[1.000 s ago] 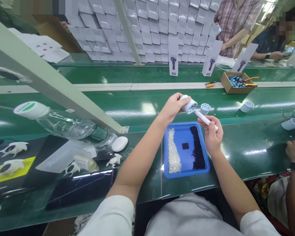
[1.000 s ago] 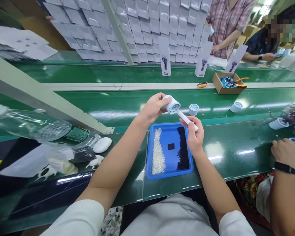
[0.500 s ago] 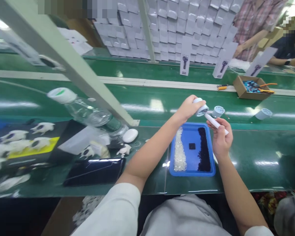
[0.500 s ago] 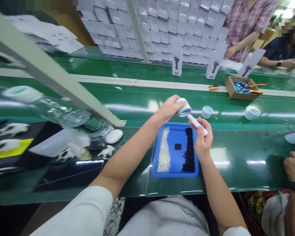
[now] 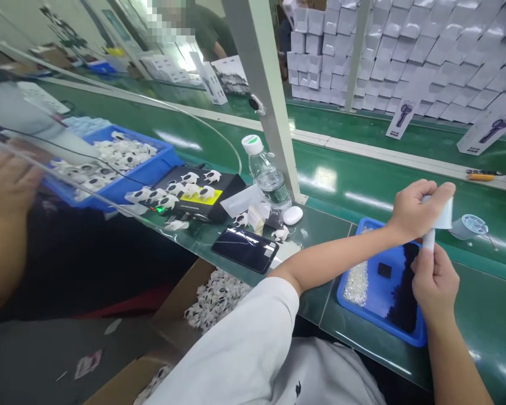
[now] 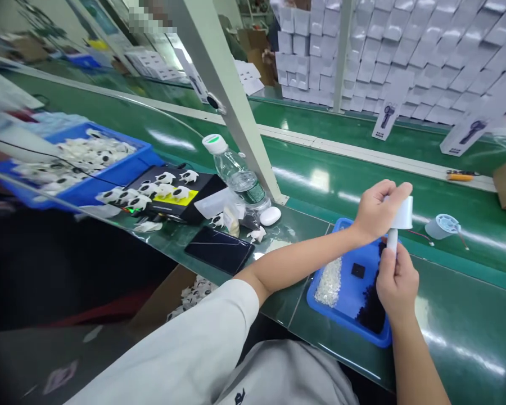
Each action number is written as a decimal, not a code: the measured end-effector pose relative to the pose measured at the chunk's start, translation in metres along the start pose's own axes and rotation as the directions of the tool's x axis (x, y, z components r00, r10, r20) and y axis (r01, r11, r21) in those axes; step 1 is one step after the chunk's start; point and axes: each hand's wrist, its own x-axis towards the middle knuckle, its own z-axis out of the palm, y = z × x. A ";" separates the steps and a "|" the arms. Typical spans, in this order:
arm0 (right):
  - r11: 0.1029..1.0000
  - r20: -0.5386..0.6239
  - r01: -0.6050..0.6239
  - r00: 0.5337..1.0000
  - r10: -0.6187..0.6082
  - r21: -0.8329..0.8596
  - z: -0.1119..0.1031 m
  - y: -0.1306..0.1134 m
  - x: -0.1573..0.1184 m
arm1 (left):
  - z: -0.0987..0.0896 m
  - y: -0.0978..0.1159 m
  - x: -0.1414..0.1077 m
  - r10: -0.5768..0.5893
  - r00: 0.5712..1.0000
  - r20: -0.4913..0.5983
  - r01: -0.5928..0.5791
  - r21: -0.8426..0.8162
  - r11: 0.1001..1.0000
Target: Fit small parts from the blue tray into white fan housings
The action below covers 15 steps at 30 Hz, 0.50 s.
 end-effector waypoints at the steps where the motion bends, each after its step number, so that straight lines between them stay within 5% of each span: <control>1: 1.000 -0.011 0.009 1.000 -0.009 0.011 0.001 0.001 -0.001 | 0.002 -0.002 -0.003 0.068 0.998 0.005 -0.068 -0.001 0.998; 3: 0.998 -0.019 0.028 0.999 -0.027 0.063 0.003 0.002 -0.003 | 0.004 -0.003 -0.008 0.175 0.984 0.032 -0.173 -0.049 0.984; 15: 0.885 0.102 -0.031 0.995 -0.019 0.465 0.008 -0.016 -0.003 | -0.007 -0.001 -0.013 0.037 0.999 0.023 -0.029 -0.280 0.959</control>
